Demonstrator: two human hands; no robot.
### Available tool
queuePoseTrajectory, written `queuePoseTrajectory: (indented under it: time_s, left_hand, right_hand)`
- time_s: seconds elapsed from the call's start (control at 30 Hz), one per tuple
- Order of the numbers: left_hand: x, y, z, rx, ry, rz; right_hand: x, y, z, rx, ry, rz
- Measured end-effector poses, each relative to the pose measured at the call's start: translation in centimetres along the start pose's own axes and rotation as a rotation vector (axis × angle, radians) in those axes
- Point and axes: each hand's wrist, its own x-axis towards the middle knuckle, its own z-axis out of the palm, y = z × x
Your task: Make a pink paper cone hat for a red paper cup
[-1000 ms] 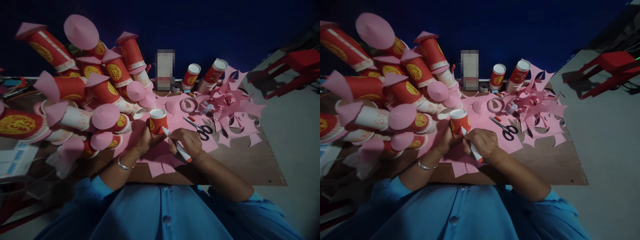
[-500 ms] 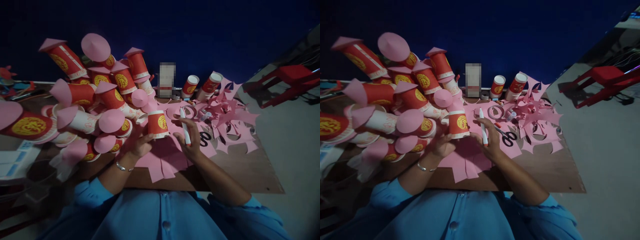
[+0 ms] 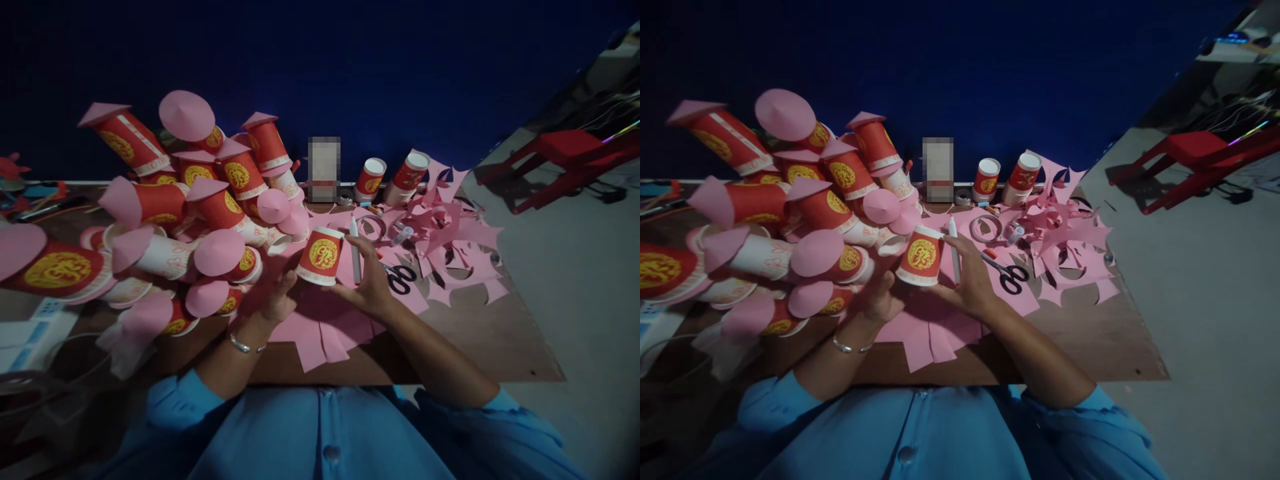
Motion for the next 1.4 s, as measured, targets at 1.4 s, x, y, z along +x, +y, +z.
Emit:
queuePoseTrajectory:
  time_s: [1.4]
  left_hand:
    - [0.1,0.8,2.6,0.186,0.074,-0.097]
  right_hand:
    - [0.6,-3.4,-1.7,-0.126,0.177,-0.225]
